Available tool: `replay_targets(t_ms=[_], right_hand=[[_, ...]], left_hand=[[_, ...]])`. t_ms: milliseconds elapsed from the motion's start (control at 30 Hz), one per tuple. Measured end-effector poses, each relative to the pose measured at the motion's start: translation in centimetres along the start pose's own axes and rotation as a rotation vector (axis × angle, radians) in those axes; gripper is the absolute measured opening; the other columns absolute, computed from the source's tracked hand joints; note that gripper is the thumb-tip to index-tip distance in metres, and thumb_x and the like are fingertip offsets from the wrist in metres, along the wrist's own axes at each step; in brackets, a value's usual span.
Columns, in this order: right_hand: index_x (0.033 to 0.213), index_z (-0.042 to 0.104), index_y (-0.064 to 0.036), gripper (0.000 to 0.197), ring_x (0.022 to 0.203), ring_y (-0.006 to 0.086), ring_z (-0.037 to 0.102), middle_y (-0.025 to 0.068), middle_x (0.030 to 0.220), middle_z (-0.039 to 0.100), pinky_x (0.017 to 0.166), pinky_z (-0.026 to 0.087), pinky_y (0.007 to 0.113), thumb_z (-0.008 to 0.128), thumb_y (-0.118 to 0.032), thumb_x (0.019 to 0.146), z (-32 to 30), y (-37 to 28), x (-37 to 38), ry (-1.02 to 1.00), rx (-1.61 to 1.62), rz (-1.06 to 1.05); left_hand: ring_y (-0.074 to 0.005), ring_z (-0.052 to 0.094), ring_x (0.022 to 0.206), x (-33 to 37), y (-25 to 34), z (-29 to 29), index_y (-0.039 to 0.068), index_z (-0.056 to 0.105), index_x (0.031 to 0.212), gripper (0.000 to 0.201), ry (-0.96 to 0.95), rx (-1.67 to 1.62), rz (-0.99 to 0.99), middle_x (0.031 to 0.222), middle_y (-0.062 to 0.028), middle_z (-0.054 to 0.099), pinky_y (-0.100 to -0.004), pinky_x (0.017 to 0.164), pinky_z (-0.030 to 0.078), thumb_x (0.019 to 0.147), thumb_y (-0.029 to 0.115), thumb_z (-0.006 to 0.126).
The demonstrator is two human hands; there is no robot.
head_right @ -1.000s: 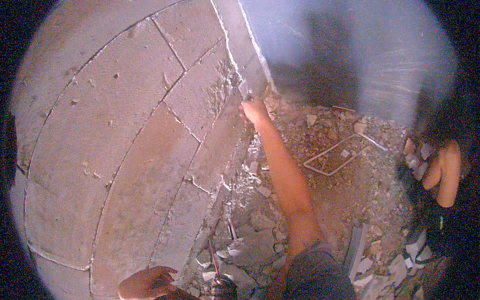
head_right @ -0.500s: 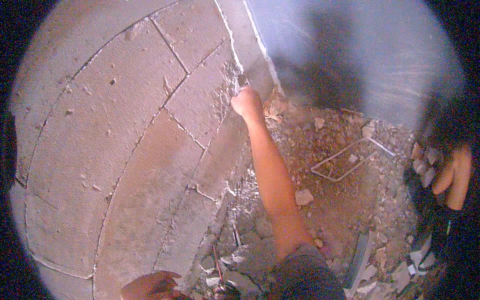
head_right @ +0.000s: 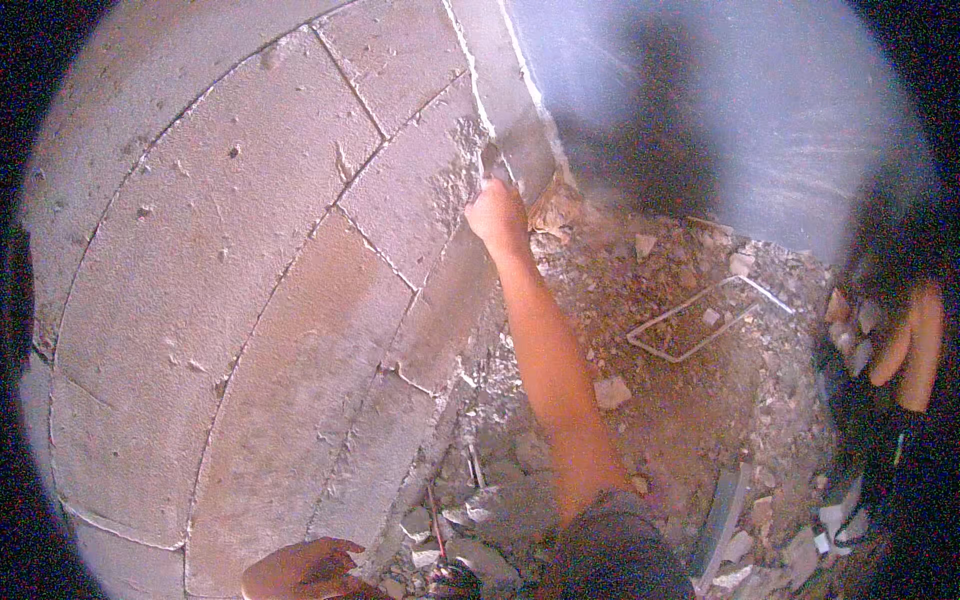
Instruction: The person scrapes the side of a concrete block wall using a small metal blade, removing debris and smoothing the surface near a corner.
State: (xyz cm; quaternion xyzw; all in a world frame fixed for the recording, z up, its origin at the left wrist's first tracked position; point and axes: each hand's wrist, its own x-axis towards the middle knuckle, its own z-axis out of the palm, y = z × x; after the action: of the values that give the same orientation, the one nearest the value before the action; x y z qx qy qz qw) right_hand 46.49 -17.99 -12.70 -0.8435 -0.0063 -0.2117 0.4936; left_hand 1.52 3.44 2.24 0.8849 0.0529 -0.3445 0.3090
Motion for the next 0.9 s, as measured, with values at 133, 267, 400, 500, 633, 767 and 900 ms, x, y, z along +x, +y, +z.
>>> replay_targets(t_ms=[133, 267, 400, 500, 633, 767, 900], right_hand=[[0.099, 0.063, -0.0001, 0.033, 0.09, 0.0414, 0.061, 0.0254, 0.092, 0.064, 0.081, 0.049, 0.045, 0.065, -0.019, 0.072, -1.9, -0.1, -0.3, 0.011, -0.023, 0.019], [0.098, 0.066, -0.0028, 0.032, 0.089, 0.04, 0.062, 0.0257, 0.091, 0.064, 0.081, 0.05, 0.043, 0.061, -0.016, 0.069, -7.8, -4.6, -0.9, -0.073, -0.037, 0.021], [0.094, 0.067, -0.0022, 0.029, 0.086, 0.0409, 0.061, 0.0256, 0.088, 0.063, 0.078, 0.05, 0.043, 0.058, -0.014, 0.068, -9.8, -6.4, -1.6, 0.129, -0.014, -0.068], [0.095, 0.067, -0.0026, 0.029, 0.087, 0.0399, 0.062, 0.025, 0.088, 0.063, 0.079, 0.05, 0.044, 0.06, -0.012, 0.068, -8.0, -5.5, -0.6, -0.044, -0.04, -0.059], [0.087, 0.066, 0.0002, 0.022, 0.087, 0.0424, 0.061, 0.026, 0.088, 0.064, 0.08, 0.049, 0.046, 0.06, -0.012, 0.07, -0.3, -2.3, 0.8, 0.108, 0.012, -0.014], [0.098, 0.066, -0.0025, 0.03, 0.092, 0.0409, 0.061, 0.0259, 0.094, 0.063, 0.082, 0.049, 0.044, 0.059, -0.013, 0.071, -2.5, -2.9, -0.2, 0.002, -0.02, 0.066], [0.106, 0.066, -0.0062, 0.036, 0.092, 0.0388, 0.062, 0.0243, 0.096, 0.063, 0.082, 0.049, 0.041, 0.058, -0.014, 0.072, -6.8, -5.1, -1.0, -0.023, -0.087, 0.027]], left_hand=[[-0.0273, 0.062, 0.083, -0.4, -0.7, 0.2, 0.004, 0.05, 0.123, 0.052, 0.005, 0.01, 0.109, 0.091, -0.0141, 0.063, -0.0363, 0.072, 0.049, 0.084, 0.035, 0.065], [-0.028, 0.062, 0.085, -0.6, -1.7, 0.4, 0.004, 0.049, 0.124, 0.052, 0.014, 0.001, 0.13, 0.09, -0.0142, 0.064, -0.037, 0.073, 0.049, 0.084, 0.035, 0.065], [-0.0269, 0.061, 0.087, -0.4, -1.6, 0.2, 0.004, 0.049, 0.124, 0.053, 0.015, 0.061, 0.041, 0.094, -0.0137, 0.063, -0.0365, 0.074, 0.049, 0.084, 0.035, 0.065], [-0.0266, 0.061, 0.087, -0.4, -1.3, -0.2, 0.005, 0.05, 0.124, 0.053, 0.01, 0.016, 0.086, 0.096, -0.0136, 0.062, -0.0362, 0.073, 0.049, 0.084, 0.035, 0.066], [-0.0266, 0.061, 0.086, 0.0, -0.3, -0.5, 0.006, 0.051, 0.123, 0.051, -0.016, -0.029, 0.106, 0.097, -0.0136, 0.061, -0.0364, 0.074, 0.049, 0.084, 0.034, 0.066], [-0.0266, 0.061, 0.086, -0.4, -0.3, -0.2, 0.006, 0.051, 0.123, 0.051, 0.0, -0.009, 0.065, 0.097, -0.0138, 0.061, -0.0368, 0.075, 0.049, 0.084, 0.035, 0.066], [-0.0268, 0.061, 0.087, -0.7, -1.8, 0.1, 0.007, 0.05, 0.125, 0.053, 0.002, 0.014, 0.114, 0.097, -0.0142, 0.061, -0.0374, 0.076, 0.048, 0.083, 0.035, 0.066]])
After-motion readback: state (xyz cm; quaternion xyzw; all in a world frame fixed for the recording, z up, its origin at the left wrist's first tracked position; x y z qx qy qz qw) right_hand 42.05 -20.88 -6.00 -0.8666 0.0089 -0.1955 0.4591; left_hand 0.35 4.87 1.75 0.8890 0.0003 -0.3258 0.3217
